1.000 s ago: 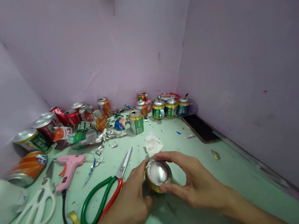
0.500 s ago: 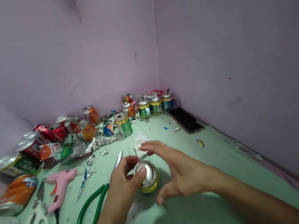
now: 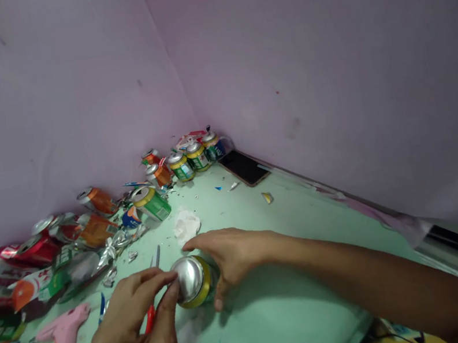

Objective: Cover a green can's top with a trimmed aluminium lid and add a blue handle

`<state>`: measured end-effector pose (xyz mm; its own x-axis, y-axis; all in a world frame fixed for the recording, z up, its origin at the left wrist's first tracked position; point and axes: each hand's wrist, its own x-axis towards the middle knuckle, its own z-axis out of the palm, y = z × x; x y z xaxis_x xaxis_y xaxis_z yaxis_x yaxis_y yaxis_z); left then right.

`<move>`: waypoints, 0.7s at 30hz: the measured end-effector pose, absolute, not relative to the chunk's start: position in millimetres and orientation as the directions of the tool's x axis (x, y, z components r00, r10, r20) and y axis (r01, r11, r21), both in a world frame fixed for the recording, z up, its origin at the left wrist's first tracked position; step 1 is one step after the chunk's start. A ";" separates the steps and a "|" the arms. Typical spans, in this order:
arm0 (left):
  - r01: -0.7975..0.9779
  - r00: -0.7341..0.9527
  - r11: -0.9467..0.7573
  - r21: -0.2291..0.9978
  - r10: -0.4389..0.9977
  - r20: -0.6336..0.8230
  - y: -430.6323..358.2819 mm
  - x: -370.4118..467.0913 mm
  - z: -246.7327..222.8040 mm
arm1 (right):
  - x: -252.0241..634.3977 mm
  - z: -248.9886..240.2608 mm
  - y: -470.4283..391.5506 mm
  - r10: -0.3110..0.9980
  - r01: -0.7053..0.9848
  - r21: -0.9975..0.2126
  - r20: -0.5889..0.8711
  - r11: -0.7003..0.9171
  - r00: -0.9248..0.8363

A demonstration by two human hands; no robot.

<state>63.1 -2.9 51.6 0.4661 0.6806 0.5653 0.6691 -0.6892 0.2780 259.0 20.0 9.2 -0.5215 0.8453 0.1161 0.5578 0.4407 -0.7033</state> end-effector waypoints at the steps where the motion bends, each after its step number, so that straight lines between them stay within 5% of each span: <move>1: 0.646 0.525 -0.729 0.227 0.640 0.561 -3.0 63.2 50.9 | 256.0 7.2 20.4 0.837 0.536 -0.710 0.138 0.456 -0.529; 10: 0.609 0.671 -0.791 0.056 0.552 0.496 -0.4 57.9 42.6 | 244.6 -4.6 18.5 0.806 0.431 -0.749 0.227 0.503 -0.546; 21: 0.650 0.649 -0.758 0.062 0.595 0.473 -1.4 61.6 49.3 | 241.0 -3.0 13.6 0.819 0.440 -0.745 0.246 0.502 -0.518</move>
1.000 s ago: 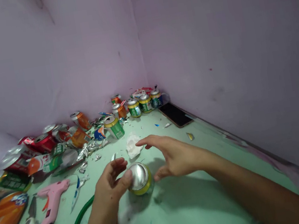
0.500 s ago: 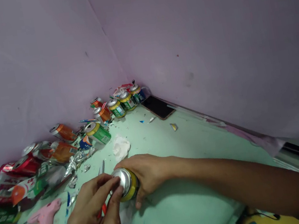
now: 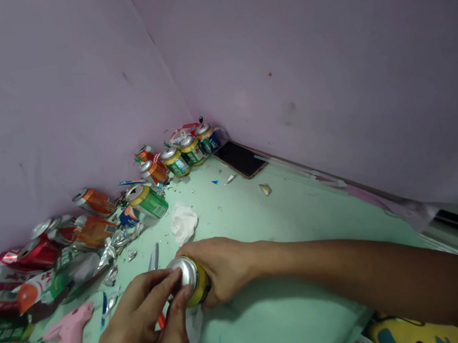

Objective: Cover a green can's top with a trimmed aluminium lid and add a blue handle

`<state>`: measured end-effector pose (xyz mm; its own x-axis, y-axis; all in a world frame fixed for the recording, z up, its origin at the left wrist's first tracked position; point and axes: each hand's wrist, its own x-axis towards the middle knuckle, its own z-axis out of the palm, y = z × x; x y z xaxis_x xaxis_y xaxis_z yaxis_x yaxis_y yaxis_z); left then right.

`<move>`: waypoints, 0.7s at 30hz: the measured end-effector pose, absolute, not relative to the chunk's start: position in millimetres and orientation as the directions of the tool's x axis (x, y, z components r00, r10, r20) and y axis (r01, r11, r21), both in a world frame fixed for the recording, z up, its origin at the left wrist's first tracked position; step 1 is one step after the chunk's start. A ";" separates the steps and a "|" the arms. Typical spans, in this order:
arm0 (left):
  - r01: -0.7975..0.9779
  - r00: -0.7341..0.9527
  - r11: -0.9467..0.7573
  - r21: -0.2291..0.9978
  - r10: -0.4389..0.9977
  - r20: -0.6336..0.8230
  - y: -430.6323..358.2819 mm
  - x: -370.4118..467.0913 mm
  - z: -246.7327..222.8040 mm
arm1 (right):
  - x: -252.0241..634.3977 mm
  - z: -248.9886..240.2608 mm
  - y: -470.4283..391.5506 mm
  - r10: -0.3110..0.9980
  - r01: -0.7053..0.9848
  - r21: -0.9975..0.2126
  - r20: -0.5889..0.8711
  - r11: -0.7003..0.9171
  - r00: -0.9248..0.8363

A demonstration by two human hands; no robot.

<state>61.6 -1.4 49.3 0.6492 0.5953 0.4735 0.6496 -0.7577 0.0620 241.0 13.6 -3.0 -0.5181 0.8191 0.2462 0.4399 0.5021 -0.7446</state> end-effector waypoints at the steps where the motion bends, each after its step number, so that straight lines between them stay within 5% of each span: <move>1: 0.649 0.650 -0.758 0.062 0.595 0.473 -1.1 62.0 49.5 | 241.2 -3.3 13.7 0.819 0.435 -0.748 0.248 0.501 -0.517; 21: 0.683 0.607 -0.728 0.060 0.611 0.509 -3.6 68.8 47.8 | 239.1 -3.4 11.1 0.843 0.452 -0.760 0.229 0.468 -0.487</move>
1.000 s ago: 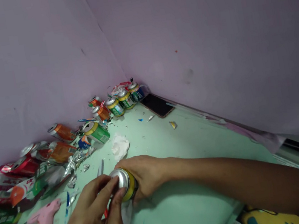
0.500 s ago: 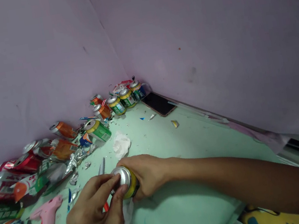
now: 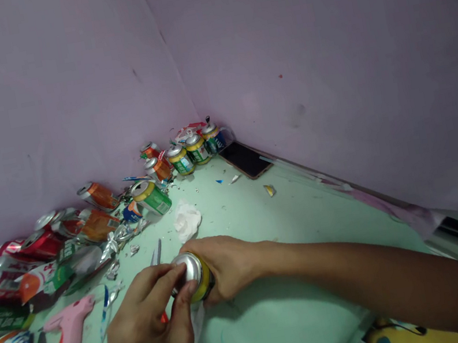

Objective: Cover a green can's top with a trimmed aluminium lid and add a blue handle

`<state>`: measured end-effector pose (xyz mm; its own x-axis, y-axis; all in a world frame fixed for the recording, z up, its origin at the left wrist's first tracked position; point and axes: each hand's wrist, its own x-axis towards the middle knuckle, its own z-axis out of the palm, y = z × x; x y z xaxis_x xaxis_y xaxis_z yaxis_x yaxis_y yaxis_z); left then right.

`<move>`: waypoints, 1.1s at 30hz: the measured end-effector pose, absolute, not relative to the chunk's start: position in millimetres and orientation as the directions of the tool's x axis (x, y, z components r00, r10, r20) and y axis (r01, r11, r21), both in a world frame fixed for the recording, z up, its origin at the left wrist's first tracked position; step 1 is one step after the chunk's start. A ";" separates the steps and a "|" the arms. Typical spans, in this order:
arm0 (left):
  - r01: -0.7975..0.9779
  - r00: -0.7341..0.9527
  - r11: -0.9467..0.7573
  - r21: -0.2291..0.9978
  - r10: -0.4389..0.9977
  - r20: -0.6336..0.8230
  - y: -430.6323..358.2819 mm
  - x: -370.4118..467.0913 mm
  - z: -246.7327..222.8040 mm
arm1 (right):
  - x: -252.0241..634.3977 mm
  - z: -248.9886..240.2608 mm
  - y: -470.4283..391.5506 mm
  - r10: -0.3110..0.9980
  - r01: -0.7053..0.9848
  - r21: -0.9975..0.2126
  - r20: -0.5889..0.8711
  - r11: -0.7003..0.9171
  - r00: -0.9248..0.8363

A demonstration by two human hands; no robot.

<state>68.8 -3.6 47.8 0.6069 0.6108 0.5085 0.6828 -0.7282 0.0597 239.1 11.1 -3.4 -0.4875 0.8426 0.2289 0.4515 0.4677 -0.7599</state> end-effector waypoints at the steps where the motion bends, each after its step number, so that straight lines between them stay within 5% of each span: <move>1: 0.685 0.604 -0.726 0.061 0.613 0.510 -3.4 68.8 47.8 | 239.0 -3.9 11.5 0.842 0.453 -0.759 0.227 0.467 -0.489; 14: 0.695 0.566 -0.707 0.127 0.648 0.511 -7.8 74.8 50.0 | 239.1 -3.6 10.4 0.845 0.449 -0.766 0.223 0.461 -0.487; 20: 0.778 0.377 -0.586 0.225 0.723 0.579 -7.4 59.9 48.2 | 247.7 1.8 18.5 0.919 0.406 -0.859 0.164 0.313 -0.359; 23: 0.786 0.283 -0.513 0.344 0.794 0.538 -9.5 50.9 36.0 | 261.3 12.1 27.0 0.958 0.258 -0.943 0.143 0.208 -0.249; 28: 0.695 0.186 -0.320 0.643 0.945 0.269 -7.3 58.6 17.8 | 270.6 18.8 34.6 0.928 -0.221 -0.971 0.160 0.087 -0.338; 33: 0.447 0.276 -0.283 0.849 0.946 0.170 -3.2 79.5 21.5 | 248.4 10.2 24.1 0.905 -0.321 -0.945 0.185 0.057 -0.384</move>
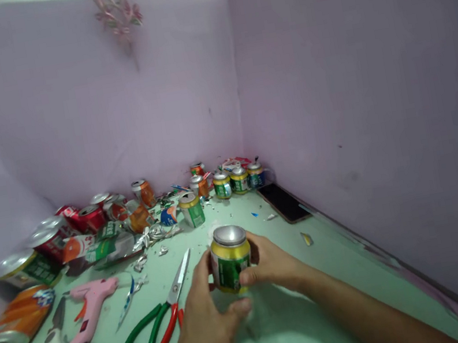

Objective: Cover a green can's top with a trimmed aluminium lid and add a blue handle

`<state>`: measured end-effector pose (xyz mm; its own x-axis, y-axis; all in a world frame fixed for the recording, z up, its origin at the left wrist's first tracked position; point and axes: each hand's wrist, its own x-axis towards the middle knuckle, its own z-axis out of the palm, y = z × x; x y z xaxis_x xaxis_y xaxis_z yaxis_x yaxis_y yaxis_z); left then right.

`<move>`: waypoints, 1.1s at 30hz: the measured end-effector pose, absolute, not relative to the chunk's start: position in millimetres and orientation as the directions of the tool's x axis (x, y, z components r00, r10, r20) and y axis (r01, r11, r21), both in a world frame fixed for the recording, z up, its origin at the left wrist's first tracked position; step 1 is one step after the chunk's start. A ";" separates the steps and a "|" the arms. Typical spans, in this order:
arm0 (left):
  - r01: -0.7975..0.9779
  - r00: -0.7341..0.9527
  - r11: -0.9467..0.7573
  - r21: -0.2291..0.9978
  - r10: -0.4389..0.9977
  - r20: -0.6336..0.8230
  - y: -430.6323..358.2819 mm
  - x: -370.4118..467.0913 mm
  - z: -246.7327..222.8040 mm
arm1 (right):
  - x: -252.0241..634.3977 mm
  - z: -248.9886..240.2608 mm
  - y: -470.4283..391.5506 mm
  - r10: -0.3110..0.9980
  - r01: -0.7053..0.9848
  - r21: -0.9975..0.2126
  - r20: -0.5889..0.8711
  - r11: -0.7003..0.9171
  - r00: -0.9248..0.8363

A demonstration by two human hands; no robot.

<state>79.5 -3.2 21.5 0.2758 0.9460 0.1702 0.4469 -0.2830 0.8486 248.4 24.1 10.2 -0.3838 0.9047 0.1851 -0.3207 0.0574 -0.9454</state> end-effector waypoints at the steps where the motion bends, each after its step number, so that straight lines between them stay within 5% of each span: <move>1: 0.411 0.285 -0.276 0.869 0.944 0.165 -3.0 81.8 22.3 | 244.1 9.4 21.1 0.900 -0.327 -0.944 0.180 0.044 -0.397; 6: 0.395 0.225 -0.236 0.888 0.962 0.156 -3.2 79.9 13.7 | 241.4 17.5 12.7 0.910 -0.405 -0.895 -0.002 -0.186 -0.414; 9: 0.413 0.286 -0.332 0.848 0.931 0.225 -4.5 75.6 6.0 | 249.1 23.2 12.9 0.858 -0.485 -0.760 -0.184 -0.433 -0.479; 12: 0.388 0.342 -0.411 0.825 0.896 0.285 -5.9 73.5 4.1 | 254.3 21.1 13.7 0.780 -0.431 -0.731 -0.218 -0.528 -0.586; 33: 0.402 0.341 -0.433 0.806 0.888 0.308 -2.2 68.7 2.7 | 246.8 14.1 11.3 0.813 -0.429 -0.798 -0.125 -0.423 -0.569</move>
